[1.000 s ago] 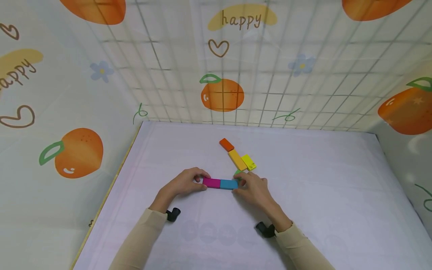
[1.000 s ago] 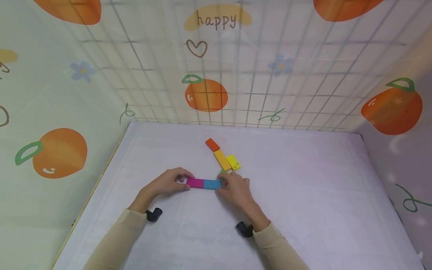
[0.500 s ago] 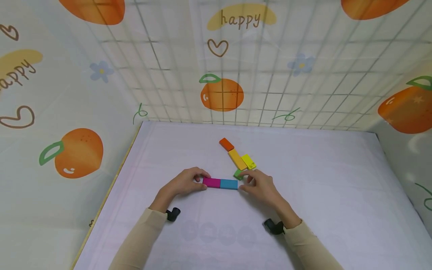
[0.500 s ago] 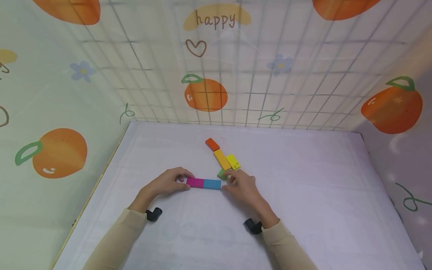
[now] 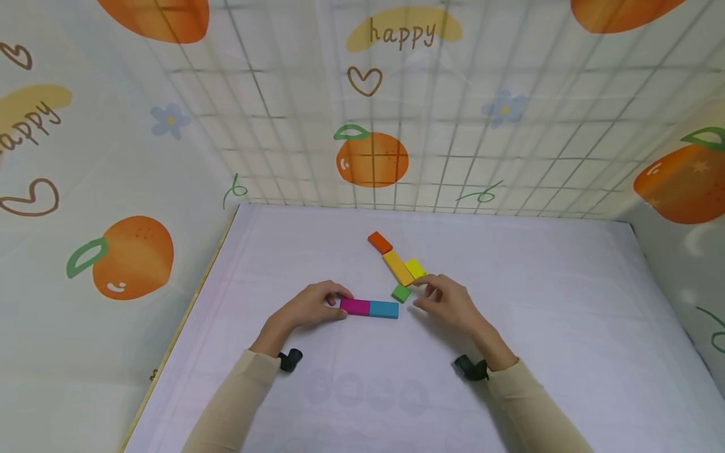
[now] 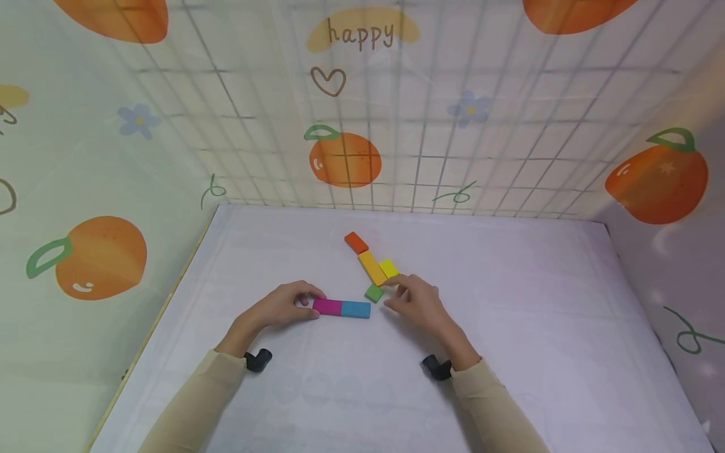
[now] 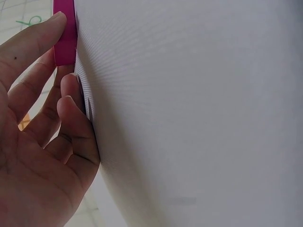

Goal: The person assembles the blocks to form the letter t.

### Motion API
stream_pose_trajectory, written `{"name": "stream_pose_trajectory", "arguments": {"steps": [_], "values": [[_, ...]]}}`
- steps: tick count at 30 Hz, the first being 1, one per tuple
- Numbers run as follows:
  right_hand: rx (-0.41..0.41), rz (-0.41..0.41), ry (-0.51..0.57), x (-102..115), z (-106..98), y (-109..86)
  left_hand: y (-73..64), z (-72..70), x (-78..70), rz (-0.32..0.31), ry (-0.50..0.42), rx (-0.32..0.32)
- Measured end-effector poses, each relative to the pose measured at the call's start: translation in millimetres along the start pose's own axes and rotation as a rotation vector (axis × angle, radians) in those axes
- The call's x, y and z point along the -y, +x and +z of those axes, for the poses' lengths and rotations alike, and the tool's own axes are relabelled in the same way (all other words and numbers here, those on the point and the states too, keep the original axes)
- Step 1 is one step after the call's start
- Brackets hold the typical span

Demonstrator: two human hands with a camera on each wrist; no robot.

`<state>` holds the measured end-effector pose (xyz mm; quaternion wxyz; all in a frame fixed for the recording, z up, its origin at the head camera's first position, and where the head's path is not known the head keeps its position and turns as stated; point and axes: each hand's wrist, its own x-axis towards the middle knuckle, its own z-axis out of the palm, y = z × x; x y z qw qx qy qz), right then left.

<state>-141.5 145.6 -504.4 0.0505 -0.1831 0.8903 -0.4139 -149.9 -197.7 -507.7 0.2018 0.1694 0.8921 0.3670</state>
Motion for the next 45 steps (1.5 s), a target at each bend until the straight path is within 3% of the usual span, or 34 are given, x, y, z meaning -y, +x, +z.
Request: {"name": "stream_pose_trajectory", "arguments": {"steps": [24,38,45], "values": [[0.076,-0.03,0.062,-19.9,-28.0,28.1,-1.9,-1.4,-2.5,0.003,0.006,0.004],[0.221,0.001,0.078,-37.1,-36.4,53.6,-2.4,-1.6,-3.7,-0.01,0.007,0.004],[0.266,-0.034,0.072,-44.5,-36.9,62.8,-2.9,-2.0,-6.1,-0.013,0.007,0.004]]}}
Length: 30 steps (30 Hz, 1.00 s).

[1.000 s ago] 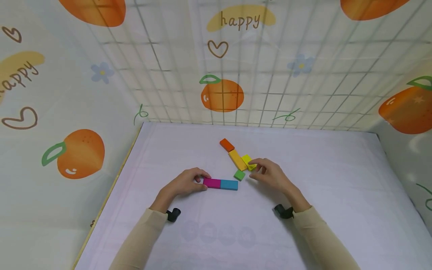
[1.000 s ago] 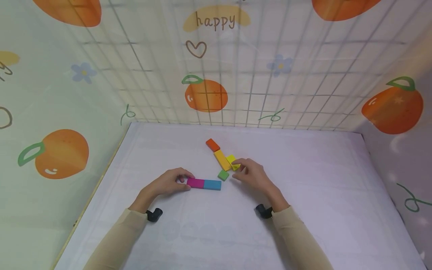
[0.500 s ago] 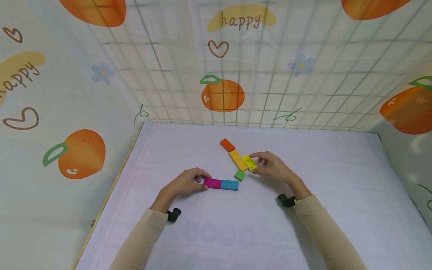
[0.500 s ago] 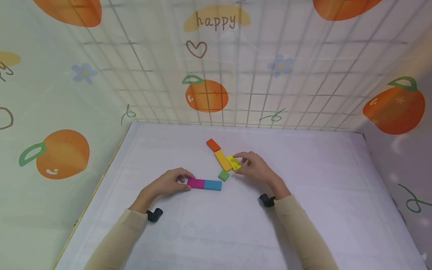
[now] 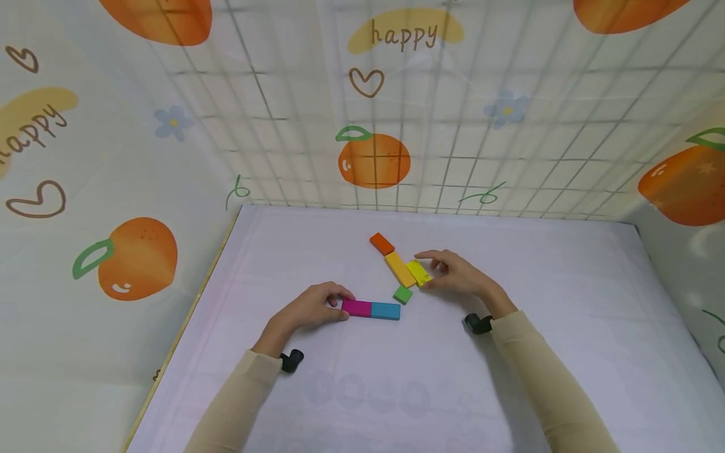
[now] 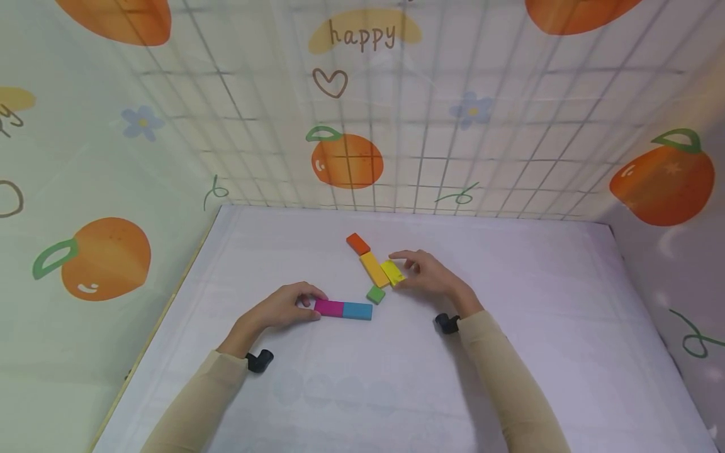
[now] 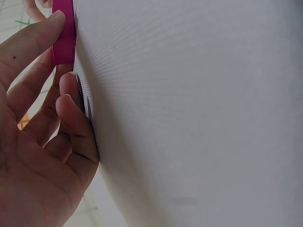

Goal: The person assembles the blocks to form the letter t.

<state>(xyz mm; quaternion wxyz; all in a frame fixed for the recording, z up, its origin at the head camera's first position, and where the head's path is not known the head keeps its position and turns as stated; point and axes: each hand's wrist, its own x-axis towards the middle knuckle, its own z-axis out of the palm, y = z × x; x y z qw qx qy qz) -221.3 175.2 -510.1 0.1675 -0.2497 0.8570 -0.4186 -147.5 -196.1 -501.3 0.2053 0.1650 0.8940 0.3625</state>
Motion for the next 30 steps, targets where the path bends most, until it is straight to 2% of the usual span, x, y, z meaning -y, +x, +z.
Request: {"name": "stream_pose_trajectory", "arguments": {"steps": [8,16,30], "values": [[0.041,0.01,-0.018,-2.4,-0.1,1.8,0.1,0.0,0.0,-0.004,-0.011,-0.003],[0.054,0.012,-0.085,-2.5,2.9,4.3,0.6,0.2,2.2,-0.002,-0.011,-0.005],[0.053,-0.008,-0.086,0.9,1.2,4.3,1.5,1.1,2.7,-0.004,-0.01,-0.008]]}}
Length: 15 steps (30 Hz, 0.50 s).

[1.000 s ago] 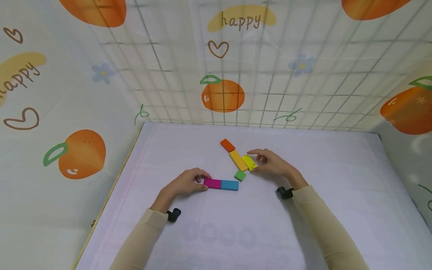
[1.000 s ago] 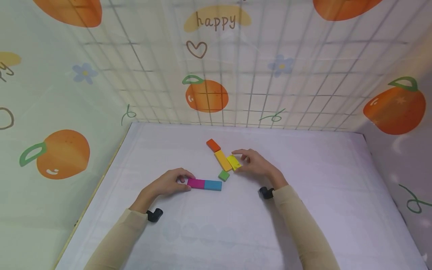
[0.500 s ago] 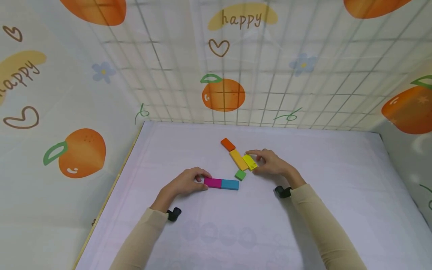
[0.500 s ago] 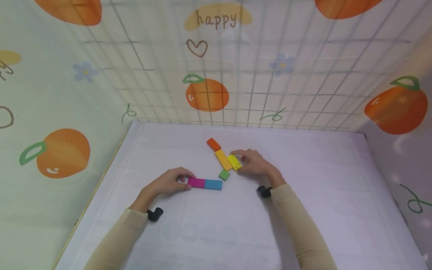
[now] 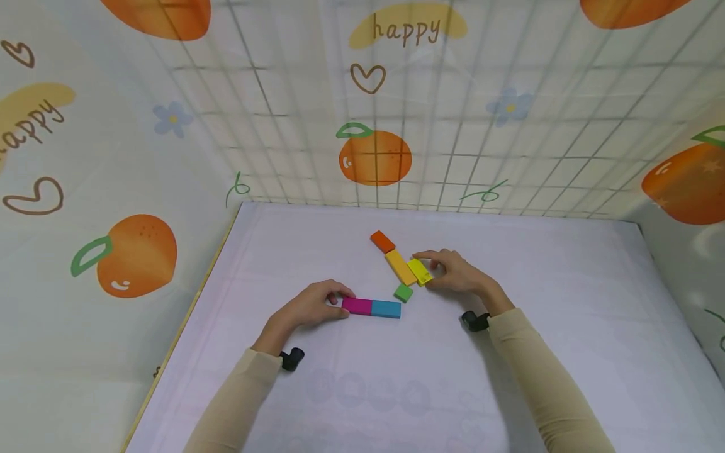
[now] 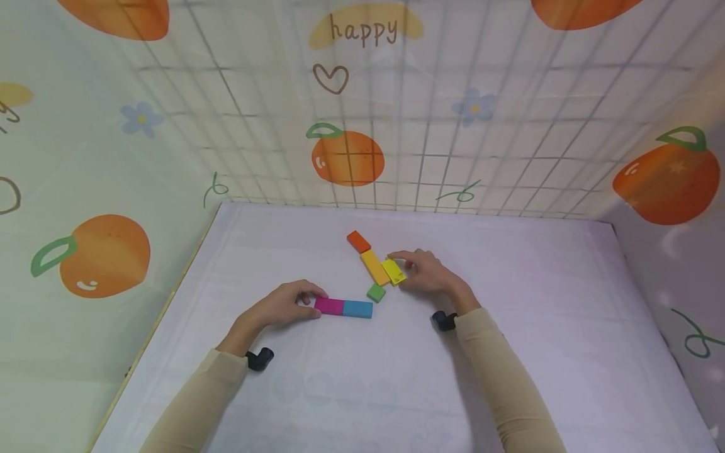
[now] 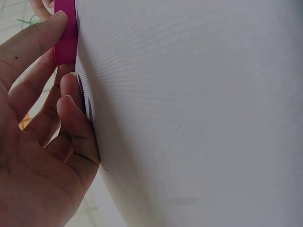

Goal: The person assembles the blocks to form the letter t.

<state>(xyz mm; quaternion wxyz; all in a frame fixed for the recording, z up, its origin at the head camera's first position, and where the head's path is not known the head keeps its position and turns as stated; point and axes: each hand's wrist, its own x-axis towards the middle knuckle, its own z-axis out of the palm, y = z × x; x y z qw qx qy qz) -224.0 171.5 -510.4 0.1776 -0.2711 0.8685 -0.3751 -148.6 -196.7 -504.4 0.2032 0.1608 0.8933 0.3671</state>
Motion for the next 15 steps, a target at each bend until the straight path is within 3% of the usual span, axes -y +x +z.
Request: {"name": "stream_pose_trajectory", "arguments": {"steps": [15], "values": [[-0.026,0.016,0.03,-2.4,2.1,-1.7,0.7,0.7,1.9,-0.001,0.001,0.002]]}}
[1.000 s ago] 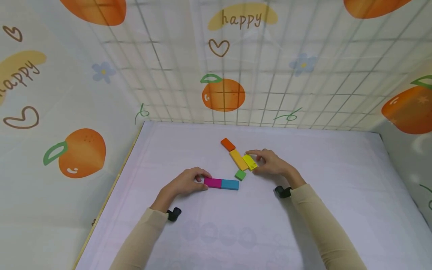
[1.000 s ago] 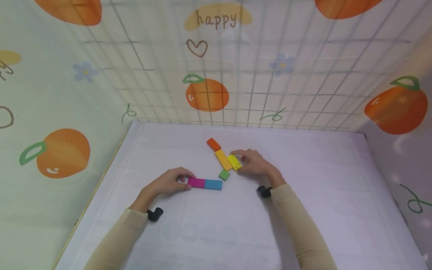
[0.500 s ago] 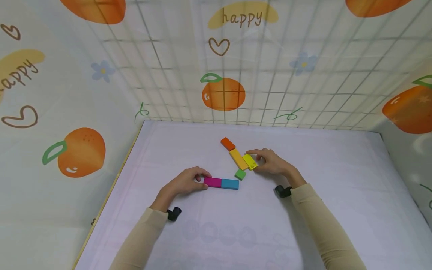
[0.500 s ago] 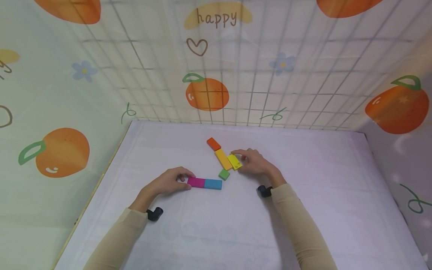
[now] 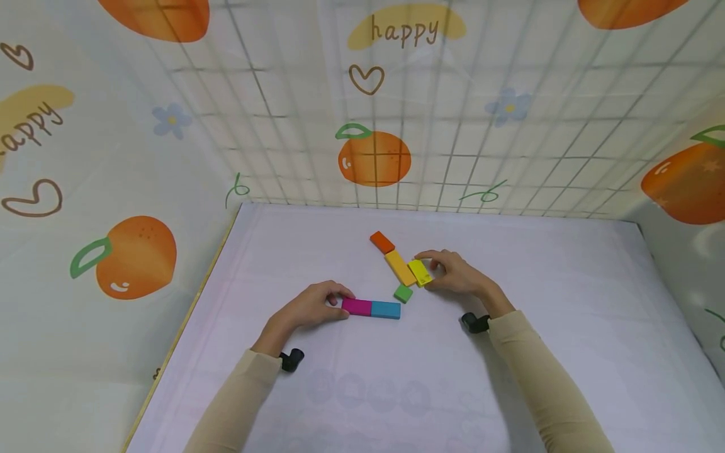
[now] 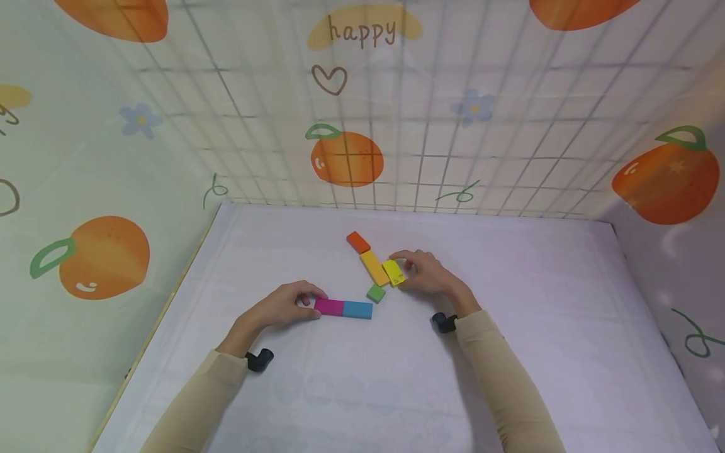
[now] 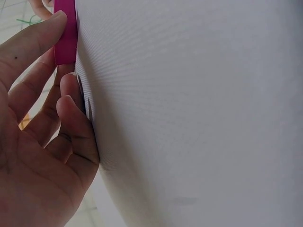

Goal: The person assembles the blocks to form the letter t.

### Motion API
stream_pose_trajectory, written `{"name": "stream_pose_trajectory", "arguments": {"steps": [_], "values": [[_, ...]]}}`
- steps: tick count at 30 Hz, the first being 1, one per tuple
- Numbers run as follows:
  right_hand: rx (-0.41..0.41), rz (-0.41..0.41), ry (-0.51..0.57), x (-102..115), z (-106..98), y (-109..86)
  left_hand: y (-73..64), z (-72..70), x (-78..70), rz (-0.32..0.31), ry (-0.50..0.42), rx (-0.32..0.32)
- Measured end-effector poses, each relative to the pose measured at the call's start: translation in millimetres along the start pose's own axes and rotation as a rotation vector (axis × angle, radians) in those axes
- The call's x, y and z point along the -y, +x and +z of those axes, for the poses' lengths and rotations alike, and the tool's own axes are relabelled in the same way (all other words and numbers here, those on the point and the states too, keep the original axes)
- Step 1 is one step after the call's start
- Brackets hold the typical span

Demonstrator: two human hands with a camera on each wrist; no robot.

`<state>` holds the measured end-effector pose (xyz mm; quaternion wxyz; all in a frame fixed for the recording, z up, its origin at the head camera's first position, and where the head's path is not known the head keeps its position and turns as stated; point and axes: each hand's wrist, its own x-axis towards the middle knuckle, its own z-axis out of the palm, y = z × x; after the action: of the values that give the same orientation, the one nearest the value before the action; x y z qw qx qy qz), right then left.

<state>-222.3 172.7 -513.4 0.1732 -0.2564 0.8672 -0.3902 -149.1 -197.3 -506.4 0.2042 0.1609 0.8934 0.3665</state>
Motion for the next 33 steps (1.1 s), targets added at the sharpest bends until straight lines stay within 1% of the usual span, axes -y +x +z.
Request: {"name": "stream_pose_trajectory", "arguments": {"steps": [12,21,28,33], "values": [[-0.025,0.028,0.031,2.7,1.8,-5.3,0.2,0.5,0.7,0.009,-0.002,0.002],[-0.043,0.045,0.031,5.2,1.7,-12.5,-0.5,0.7,1.6,0.005,-0.004,0.004],[-0.058,0.075,0.068,15.1,2.9,-17.1,-0.8,0.1,1.0,0.017,0.009,0.003],[-0.067,0.069,0.08,20.5,6.8,-18.6,-1.0,-0.6,0.5,0.026,0.006,0.005]]}}
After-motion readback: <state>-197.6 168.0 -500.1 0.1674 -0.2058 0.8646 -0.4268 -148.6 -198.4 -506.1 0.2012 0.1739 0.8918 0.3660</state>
